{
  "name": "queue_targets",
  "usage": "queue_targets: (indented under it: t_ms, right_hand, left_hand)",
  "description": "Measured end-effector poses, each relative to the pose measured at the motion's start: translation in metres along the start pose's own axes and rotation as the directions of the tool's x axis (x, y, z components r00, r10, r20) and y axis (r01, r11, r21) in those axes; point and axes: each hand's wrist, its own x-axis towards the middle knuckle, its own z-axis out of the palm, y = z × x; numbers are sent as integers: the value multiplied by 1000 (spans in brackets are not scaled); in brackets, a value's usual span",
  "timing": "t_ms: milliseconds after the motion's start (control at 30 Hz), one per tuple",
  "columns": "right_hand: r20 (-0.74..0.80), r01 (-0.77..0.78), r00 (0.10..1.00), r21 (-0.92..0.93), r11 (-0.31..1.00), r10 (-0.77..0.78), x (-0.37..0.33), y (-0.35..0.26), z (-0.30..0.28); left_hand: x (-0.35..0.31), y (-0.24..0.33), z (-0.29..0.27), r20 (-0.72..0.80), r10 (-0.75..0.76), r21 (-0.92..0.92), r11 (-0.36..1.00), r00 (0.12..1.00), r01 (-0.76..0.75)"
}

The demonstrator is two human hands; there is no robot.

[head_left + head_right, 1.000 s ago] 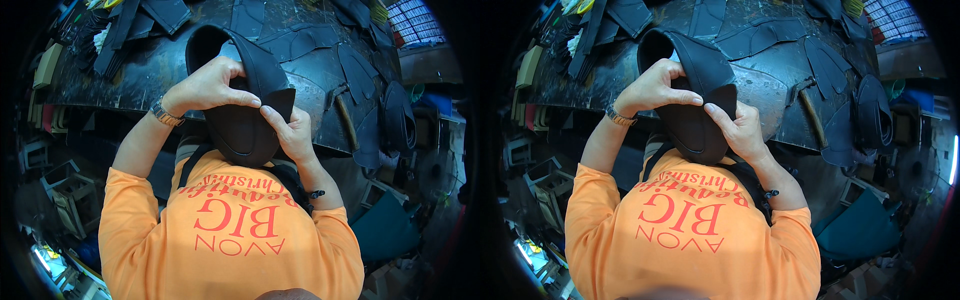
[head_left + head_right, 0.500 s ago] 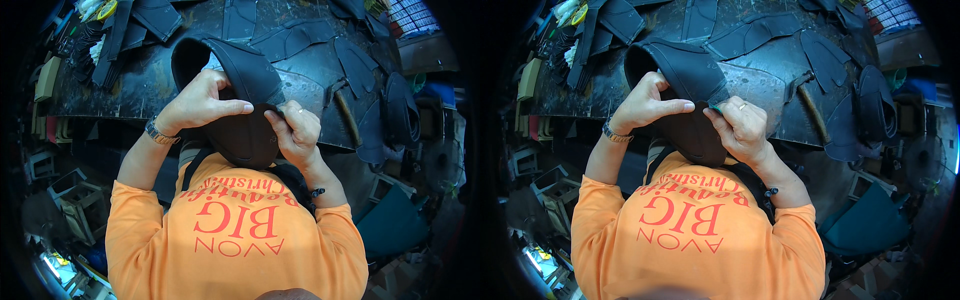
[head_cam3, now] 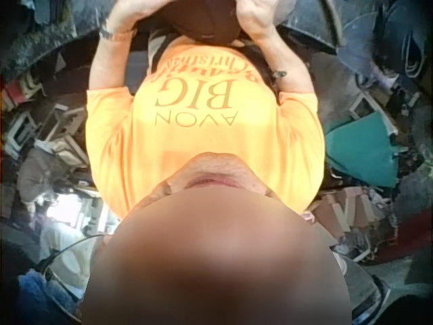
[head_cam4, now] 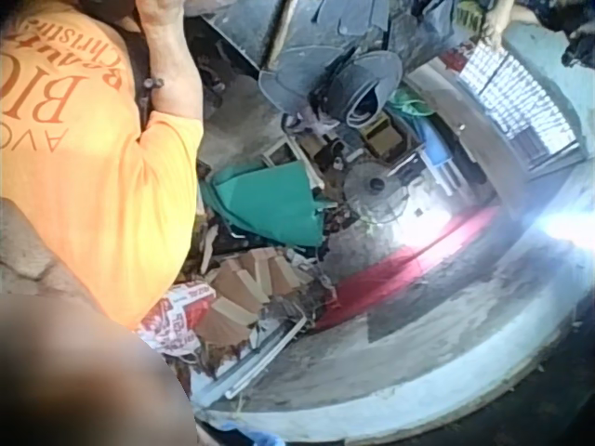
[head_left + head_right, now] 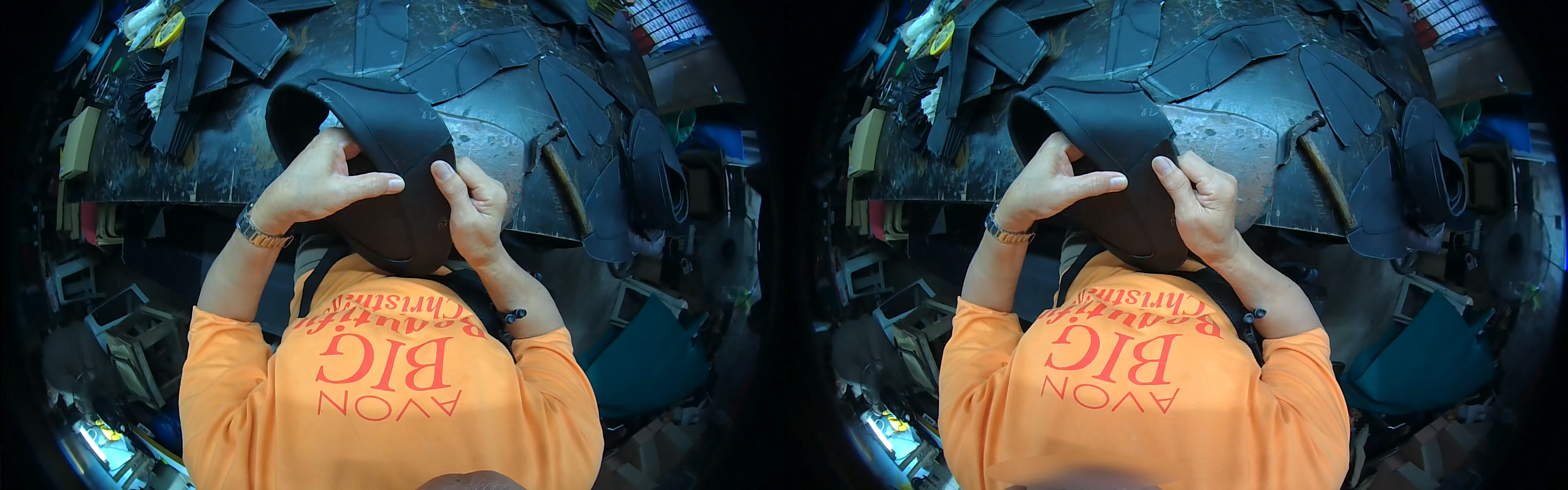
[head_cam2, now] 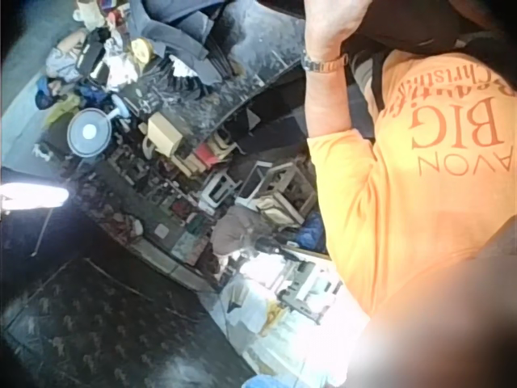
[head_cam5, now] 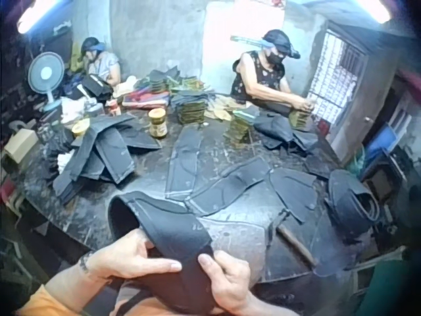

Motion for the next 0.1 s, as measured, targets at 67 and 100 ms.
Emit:
queue_targets:
  t_ms: [67, 100]
  right_hand:
    - [-8, -98, 995, 136, 986, 100, -1, 0, 3]
    - [-8, -151, 988, 198, 968, 156, -2, -1, 5]
  left_hand:
    - [-1, -1, 0, -7, 13, 2, 1000, 1000, -13]
    - [-1, -2, 0, -10, 4, -2, 1000, 1000, -4]
